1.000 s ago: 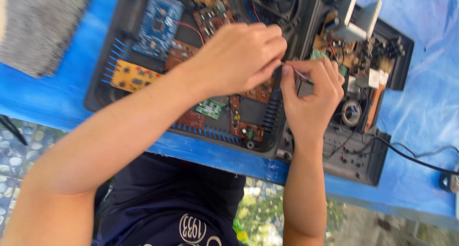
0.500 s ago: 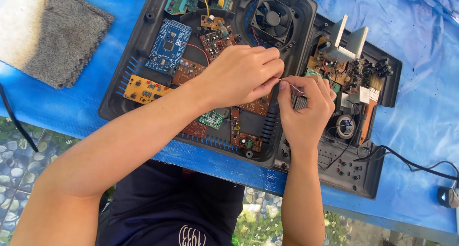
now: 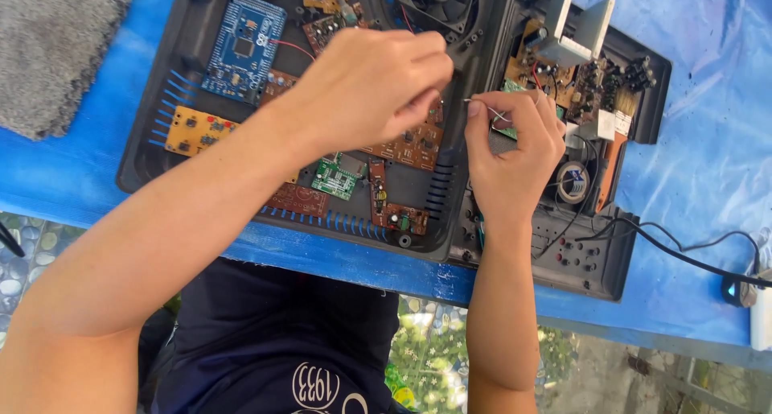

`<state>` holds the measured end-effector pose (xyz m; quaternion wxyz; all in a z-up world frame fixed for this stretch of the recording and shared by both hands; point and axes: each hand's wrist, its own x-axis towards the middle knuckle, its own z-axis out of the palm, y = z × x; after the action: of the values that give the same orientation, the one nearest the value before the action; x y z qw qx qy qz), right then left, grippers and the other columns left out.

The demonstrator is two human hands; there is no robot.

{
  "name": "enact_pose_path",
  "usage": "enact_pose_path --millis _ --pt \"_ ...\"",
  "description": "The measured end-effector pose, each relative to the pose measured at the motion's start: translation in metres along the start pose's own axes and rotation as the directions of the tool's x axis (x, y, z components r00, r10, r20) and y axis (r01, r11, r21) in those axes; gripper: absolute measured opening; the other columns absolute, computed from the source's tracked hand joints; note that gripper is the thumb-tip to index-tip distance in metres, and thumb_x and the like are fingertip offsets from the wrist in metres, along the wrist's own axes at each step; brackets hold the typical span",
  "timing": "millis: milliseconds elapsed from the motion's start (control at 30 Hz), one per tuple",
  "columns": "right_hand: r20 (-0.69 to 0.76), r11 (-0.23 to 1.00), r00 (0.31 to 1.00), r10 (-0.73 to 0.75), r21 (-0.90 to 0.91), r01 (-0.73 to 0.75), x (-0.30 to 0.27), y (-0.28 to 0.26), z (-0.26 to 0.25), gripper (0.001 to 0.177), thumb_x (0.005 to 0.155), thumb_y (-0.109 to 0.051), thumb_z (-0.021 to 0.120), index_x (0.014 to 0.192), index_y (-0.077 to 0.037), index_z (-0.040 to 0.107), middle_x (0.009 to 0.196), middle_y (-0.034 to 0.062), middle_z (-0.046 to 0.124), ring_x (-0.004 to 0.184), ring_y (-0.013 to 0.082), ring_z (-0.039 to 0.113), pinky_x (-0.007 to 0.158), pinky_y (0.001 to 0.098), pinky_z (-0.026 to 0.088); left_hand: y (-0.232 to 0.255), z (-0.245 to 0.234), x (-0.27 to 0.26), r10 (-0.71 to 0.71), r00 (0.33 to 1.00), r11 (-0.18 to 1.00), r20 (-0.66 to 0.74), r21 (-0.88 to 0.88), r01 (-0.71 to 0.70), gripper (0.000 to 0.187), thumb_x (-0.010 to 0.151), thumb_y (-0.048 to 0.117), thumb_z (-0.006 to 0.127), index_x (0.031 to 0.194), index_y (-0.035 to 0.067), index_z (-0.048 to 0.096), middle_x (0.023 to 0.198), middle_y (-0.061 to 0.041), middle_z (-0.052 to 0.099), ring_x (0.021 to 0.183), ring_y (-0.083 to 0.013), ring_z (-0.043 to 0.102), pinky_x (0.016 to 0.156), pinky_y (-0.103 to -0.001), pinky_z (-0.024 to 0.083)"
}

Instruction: A person is diagnosing and repairing an electronic circuit board by probing components and manipulating wires.

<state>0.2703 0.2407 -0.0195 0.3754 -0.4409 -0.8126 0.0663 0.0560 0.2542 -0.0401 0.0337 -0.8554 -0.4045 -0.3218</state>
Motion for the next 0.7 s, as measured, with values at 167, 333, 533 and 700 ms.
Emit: enact_pose_path --millis 167,333,533,700 --pt "0.128 0.996 0.99 -0.051 -0.069 0.06 -0.003 0.003 0.008 0.01 0.1 -0.008 0.074 0.093 -0.015 0.074 0.089 -0.0028 0.064 0.082 0.0199 0.053 0.084 0.0398 0.033 -0.014 -0.004 -0.007 -0.043 0.976 0.995 0.213 -0.075 0.06 0.012 0.102 0.012 0.06 0.094 0.011 0.069 0.09 -0.001 0.064 0.069 -0.0274 0.066 0.047 -0.043 0.05" --pt "0.269 0.99 0.962 -0.037 -0.118 0.071 -0.01 0.003 0.012 0.008 0.098 -0.009 0.076 0.097 -0.017 0.077 0.084 -0.0051 0.056 0.086 0.021 0.048 0.092 0.0407 0.029 -0.011 -0.008 -0.008 -0.052 0.867 0.991 0.495 -0.082 0.106 0.014 0.096 0.012 0.057 0.087 0.013 0.068 0.083 -0.002 0.061 0.073 -0.027 0.062 0.047 -0.046 0.048" --pt "0.307 0.987 0.952 -0.01 -0.153 0.059 -0.011 0.001 0.013 0.008 0.097 -0.012 0.077 0.095 -0.019 0.078 0.084 -0.0061 0.054 0.089 0.0212 0.046 0.092 0.041 0.028 -0.01 -0.001 -0.008 0.016 0.858 0.991 0.514 -0.124 0.056 0.028 0.091 0.016 0.063 0.11 0.026 0.081 0.091 -0.001 0.073 0.095 -0.0317 0.067 0.063 -0.055 0.057" --pt "0.327 0.987 0.944 -0.031 -0.136 0.079 -0.012 0.001 0.014 0.007 0.098 -0.011 0.075 0.093 -0.016 0.075 0.085 -0.0049 0.055 0.09 0.022 0.046 0.093 0.0431 0.027 -0.006 0.004 -0.009 0.071 0.871 0.993 0.486 0.048 -0.108 0.025 0.101 0.021 0.062 0.087 0.033 0.08 0.078 0.007 0.072 0.087 -0.025 0.056 0.081 -0.046 0.045"
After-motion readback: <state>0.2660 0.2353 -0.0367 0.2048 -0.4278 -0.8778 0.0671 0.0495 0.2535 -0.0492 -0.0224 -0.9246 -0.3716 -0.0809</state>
